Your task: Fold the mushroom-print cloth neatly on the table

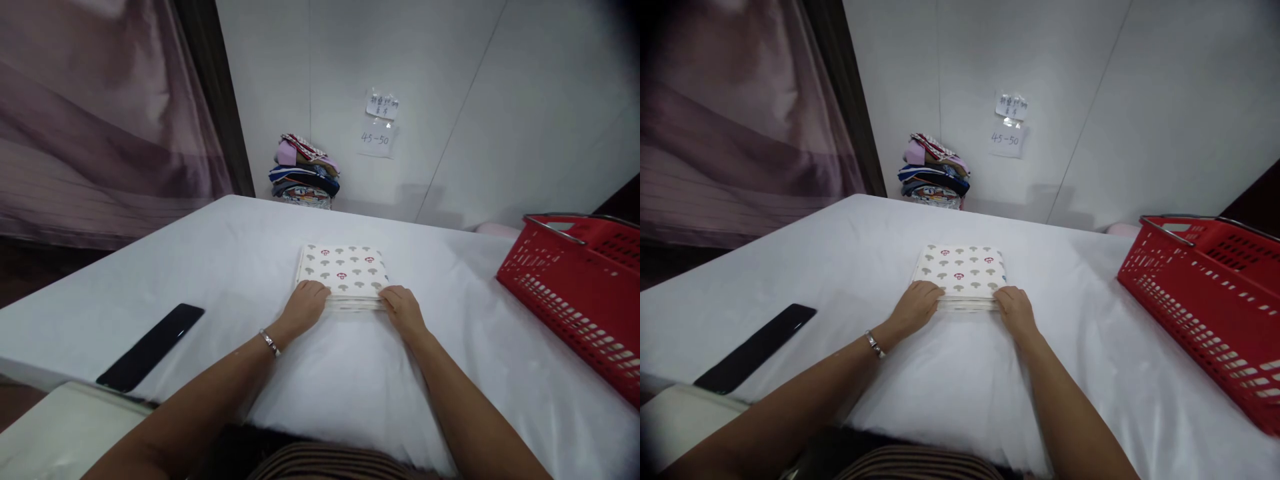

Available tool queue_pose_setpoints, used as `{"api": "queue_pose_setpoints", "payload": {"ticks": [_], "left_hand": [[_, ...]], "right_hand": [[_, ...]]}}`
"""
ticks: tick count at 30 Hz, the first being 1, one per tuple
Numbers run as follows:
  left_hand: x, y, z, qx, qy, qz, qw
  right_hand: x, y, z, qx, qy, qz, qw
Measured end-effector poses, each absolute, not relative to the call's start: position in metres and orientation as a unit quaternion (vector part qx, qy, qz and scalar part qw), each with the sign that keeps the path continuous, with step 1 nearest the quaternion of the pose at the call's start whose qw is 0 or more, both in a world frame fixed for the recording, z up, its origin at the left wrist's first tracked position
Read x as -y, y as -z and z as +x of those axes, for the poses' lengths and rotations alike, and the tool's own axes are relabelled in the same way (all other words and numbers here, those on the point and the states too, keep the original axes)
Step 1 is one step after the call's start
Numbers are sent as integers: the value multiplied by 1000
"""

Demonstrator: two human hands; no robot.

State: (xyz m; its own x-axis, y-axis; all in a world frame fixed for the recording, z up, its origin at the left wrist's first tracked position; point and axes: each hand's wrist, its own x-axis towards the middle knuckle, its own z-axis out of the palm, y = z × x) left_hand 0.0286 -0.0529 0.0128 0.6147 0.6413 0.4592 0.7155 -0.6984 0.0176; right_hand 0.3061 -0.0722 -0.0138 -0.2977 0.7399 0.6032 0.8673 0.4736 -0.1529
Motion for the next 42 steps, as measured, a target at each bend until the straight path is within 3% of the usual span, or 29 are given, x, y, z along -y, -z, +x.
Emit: {"api": "queue_pose_setpoints", "payload": {"ticks": [14, 23, 30, 35, 42], "left_hand": [[56, -5, 24, 368, 238, -899, 1], [40, -34, 47, 391, 247, -886, -15], [26, -1, 53, 403, 155, -901, -24], [27, 7, 52, 414, 167, -895, -23], [36, 7, 50, 418, 177, -890, -51]], "right_hand": [[75, 6, 306, 817, 10, -510, 267], [74, 7, 300, 810, 0, -531, 249], [74, -26, 283, 805, -8, -568, 173], [30, -50, 241, 811, 29, -538, 229], [-29, -3, 246, 734, -34, -675, 67]]}}
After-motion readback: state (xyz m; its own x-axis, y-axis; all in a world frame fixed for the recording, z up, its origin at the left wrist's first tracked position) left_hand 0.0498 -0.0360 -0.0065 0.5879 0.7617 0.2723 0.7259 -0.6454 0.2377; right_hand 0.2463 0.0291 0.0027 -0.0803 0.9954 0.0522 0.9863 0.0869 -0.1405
